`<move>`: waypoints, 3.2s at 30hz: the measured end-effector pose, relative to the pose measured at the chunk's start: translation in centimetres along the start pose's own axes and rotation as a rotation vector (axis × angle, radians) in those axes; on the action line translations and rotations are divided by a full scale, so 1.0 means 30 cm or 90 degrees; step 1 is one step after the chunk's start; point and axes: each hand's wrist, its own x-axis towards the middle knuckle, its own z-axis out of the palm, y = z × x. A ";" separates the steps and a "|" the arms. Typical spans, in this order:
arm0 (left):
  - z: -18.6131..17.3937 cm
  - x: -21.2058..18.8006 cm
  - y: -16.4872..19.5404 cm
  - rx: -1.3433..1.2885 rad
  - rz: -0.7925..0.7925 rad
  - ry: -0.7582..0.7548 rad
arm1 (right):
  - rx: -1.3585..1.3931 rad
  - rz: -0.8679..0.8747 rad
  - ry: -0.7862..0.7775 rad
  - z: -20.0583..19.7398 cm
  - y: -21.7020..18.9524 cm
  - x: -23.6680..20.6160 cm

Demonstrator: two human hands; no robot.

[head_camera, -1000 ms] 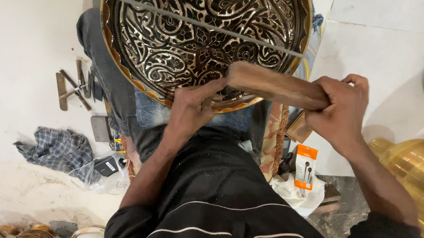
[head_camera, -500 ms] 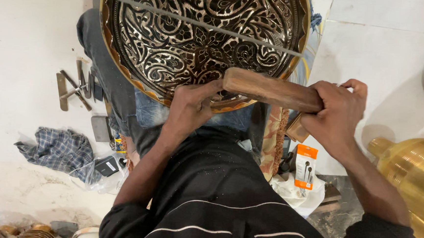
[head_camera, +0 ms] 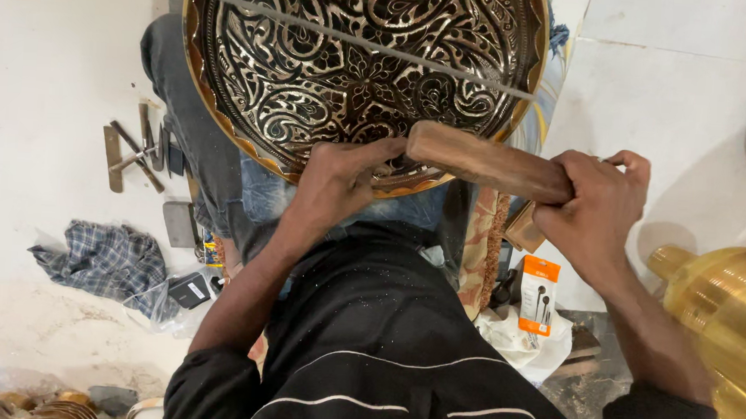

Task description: The person sits cross-legged on the floor and uses a hammer and chisel to engrave intricate patterns into a large brass plate resting on their lap. They repeatedly strike the chisel to create detailed designs across the plate's surface.

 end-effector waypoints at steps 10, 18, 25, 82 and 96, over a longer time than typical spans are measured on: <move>-0.001 0.001 -0.002 -0.069 0.020 0.017 | 0.243 0.147 -0.035 -0.010 -0.031 0.019; -0.009 0.013 -0.018 -0.024 0.023 -0.019 | 0.119 0.117 -0.042 -0.001 0.014 -0.030; -0.007 0.012 -0.025 -0.030 0.025 -0.017 | 0.380 0.161 0.047 0.080 0.027 -0.059; -0.018 -0.054 -0.039 0.047 0.191 -0.102 | 0.200 0.090 -0.081 0.035 -0.206 -0.112; -0.031 -0.037 -0.033 0.044 0.133 -0.170 | 0.495 0.191 -0.031 0.049 -0.222 -0.103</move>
